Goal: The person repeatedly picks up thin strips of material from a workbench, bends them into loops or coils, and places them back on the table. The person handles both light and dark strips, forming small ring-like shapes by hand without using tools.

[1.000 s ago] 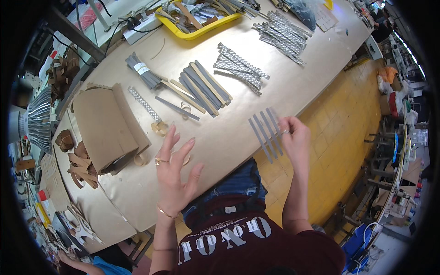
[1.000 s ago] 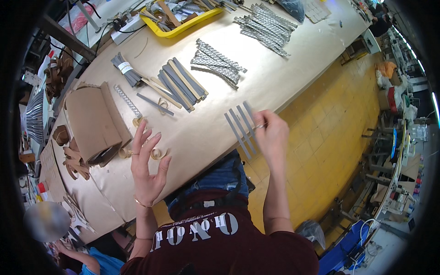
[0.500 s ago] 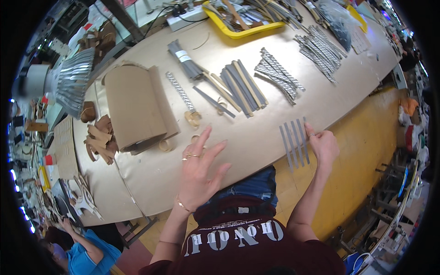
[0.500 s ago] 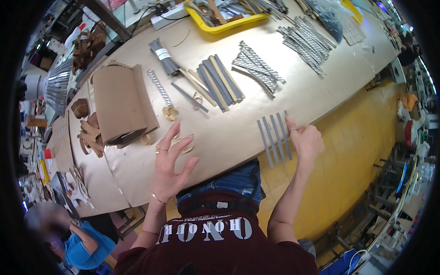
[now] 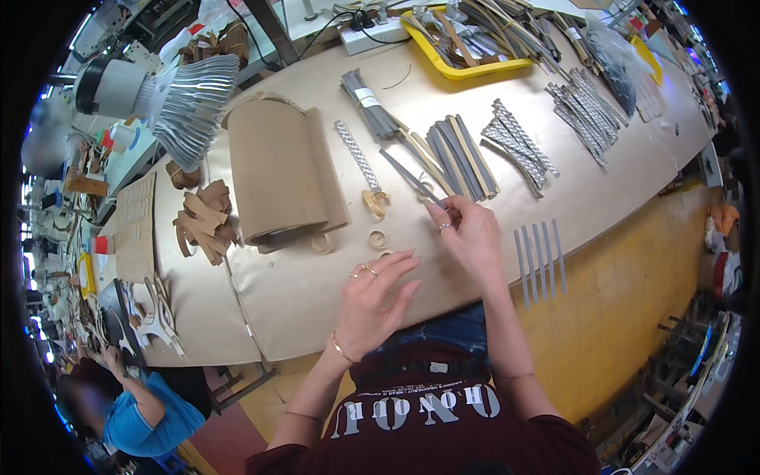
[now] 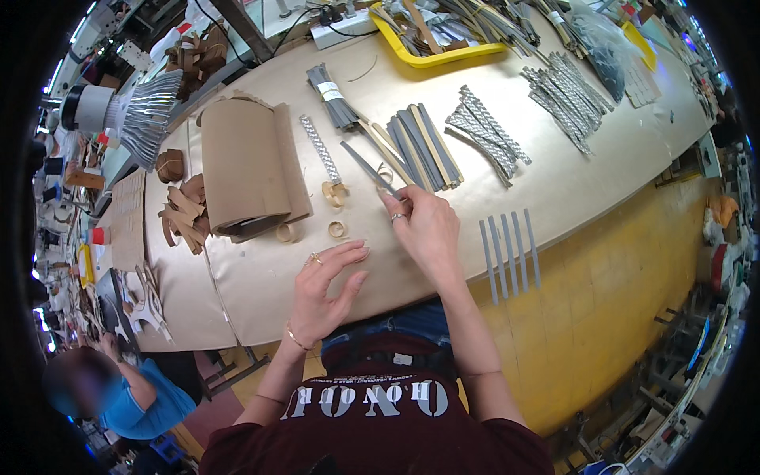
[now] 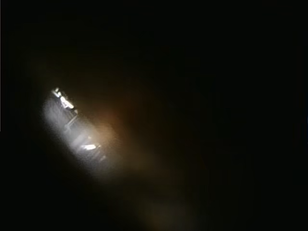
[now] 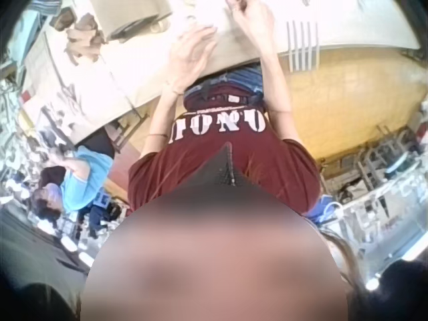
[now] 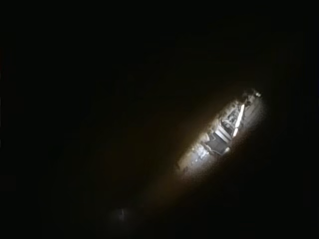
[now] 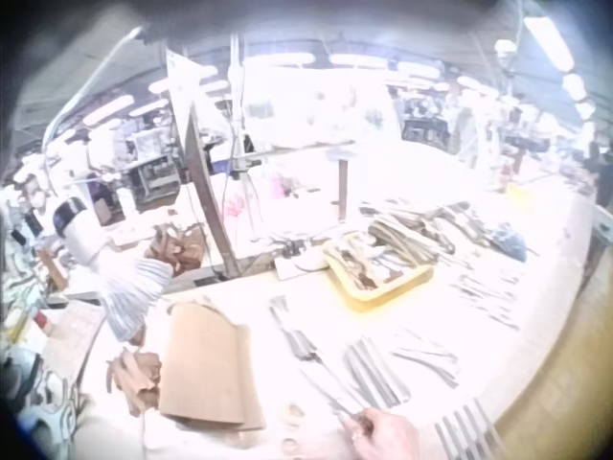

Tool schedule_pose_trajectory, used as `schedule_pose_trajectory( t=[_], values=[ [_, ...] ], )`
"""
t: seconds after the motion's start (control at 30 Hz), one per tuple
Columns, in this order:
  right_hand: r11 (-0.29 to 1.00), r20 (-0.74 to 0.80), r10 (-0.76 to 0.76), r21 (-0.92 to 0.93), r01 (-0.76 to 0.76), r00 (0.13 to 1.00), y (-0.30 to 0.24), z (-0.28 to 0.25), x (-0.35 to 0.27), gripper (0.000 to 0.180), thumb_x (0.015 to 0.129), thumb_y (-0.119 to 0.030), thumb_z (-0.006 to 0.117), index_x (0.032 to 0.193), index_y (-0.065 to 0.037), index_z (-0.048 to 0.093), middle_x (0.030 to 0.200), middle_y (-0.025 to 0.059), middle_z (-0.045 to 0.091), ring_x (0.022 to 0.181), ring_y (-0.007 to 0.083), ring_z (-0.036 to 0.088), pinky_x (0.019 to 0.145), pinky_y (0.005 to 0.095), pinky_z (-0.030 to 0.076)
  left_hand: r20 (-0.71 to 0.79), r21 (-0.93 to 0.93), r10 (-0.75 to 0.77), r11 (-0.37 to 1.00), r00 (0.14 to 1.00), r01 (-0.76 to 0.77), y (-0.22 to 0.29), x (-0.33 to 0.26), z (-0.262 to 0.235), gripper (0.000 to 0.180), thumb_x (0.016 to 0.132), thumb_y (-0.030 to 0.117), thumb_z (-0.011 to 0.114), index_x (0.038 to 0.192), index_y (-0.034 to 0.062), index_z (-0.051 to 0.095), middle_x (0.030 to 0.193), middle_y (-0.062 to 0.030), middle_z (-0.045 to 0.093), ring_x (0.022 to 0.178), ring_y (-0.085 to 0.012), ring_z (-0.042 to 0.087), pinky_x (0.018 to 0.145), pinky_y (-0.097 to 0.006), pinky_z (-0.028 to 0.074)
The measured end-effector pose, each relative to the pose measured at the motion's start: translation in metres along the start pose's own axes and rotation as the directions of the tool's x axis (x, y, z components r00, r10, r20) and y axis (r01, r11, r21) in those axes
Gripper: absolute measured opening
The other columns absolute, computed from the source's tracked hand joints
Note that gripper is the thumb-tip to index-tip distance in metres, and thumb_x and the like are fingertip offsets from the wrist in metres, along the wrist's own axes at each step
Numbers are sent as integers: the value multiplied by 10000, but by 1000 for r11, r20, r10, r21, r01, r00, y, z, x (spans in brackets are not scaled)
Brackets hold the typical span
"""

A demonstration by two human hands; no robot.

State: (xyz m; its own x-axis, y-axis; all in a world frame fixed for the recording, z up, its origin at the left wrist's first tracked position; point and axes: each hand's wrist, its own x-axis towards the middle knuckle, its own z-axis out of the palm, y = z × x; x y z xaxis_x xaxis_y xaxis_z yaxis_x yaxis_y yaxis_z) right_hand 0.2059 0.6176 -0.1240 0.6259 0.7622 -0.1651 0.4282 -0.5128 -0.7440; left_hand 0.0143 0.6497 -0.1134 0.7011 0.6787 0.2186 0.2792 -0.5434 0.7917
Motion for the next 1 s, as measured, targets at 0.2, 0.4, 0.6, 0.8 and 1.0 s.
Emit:
schedule_pose_trajectory(
  t=[0.2, 0.4, 0.6, 0.8, 1.0],
  values=[
    [911, 18, -295, 306, 276, 955, 2, -17, -24, 131, 890, -107, 682, 883, 24, 678, 721, 116, 642, 611, 181, 578, 597, 301, 458, -62, -610, -422, 733, 905, 300, -2, 6, 8, 330, 951, 154, 643, 1244, 3, 634, 1133, -129, 697, 880, -144, 666, 753, -268, 517],
    [941, 383, -189, 334, 56, 904, 8, -35, -55, 130, 896, -108, 689, 909, 21, 680, 727, 36, 619, 657, 96, 514, 627, 255, 428, -78, -815, -454, 542, 887, 206, -9, 19, -4, 315, 993, 116, 582, 1269, -31, 616, 1146, -116, 686, 803, -92, 635, 727, -230, 524],
    [924, -163, -337, 130, 359, 927, -18, -28, -62, 139, 907, -107, 673, 990, 3, 689, 860, 83, 649, 696, 154, 578, 619, 271, 442, -417, -182, -40, 982, 908, -40, 8, 22, 0, 349, 866, -79, 642, 1201, 11, 675, 1062, -129, 688, 789, -152, 671, 685, -261, 565],
    [811, 144, -386, 524, 261, 911, -40, -51, -77, 123, 893, -46, 671, 999, 15, 682, 851, 77, 642, 703, 138, 565, 628, 256, 438, -406, 83, 237, 971, 883, -223, 18, 29, 9, 472, 744, -211, 612, 1168, -15, 684, 1055, -164, 676, 827, -217, 703, 717, -298, 599],
    [799, 127, -385, 541, 261, 914, -44, -48, -77, 104, 900, -29, 656, 988, 24, 675, 838, 84, 638, 707, 140, 564, 640, 256, 442, -394, 191, 325, 944, 860, -270, 19, 30, 12, 590, 648, -76, 695, 1230, 16, 667, 1083, -130, 682, 806, -228, 683, 636, -303, 552]
  ],
)
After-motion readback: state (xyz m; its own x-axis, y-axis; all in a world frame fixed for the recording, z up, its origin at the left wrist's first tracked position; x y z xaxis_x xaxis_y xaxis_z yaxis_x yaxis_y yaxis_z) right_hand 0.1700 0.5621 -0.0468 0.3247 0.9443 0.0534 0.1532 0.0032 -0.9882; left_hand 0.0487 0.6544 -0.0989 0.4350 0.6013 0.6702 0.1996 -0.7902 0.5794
